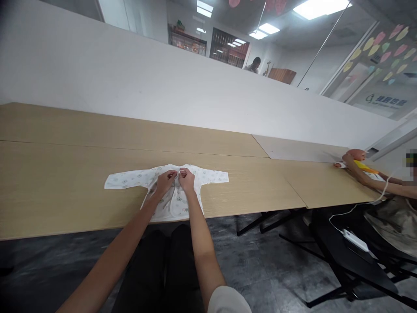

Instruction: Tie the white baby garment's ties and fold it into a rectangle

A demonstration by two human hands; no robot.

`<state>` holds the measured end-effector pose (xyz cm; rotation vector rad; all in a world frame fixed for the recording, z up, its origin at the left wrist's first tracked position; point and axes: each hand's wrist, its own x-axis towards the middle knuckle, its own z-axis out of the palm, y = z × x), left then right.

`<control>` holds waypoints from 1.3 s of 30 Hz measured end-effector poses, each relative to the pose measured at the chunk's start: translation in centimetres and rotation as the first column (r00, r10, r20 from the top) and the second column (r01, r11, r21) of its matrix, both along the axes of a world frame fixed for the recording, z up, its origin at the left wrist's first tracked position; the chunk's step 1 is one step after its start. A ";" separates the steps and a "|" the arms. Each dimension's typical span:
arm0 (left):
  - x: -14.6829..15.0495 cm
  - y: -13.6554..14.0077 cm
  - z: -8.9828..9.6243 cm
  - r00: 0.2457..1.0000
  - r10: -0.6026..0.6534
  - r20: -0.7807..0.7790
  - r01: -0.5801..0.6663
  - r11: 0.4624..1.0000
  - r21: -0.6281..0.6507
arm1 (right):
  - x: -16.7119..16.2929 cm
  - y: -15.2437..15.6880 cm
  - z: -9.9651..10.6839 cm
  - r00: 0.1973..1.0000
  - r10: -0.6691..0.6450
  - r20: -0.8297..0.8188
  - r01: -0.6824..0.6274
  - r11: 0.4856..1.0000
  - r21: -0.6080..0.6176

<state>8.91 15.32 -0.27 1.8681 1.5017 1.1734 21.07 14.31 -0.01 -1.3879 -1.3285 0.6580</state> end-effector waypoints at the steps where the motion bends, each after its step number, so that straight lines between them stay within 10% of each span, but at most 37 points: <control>1: 0.0 -0.1 0.1 1.000 0.000 0.001 0.000 1.000 0.001 | 0.0 -0.1 0.0 1.000 0.010 0.009 -0.010 1.000 0.006; 39: 0.4 -0.8 0.5 0.957 0.082 -0.279 -0.103 0.993 -0.062 | -0.1 -0.1 0.3 0.977 0.010 0.211 0.000 0.999 -0.047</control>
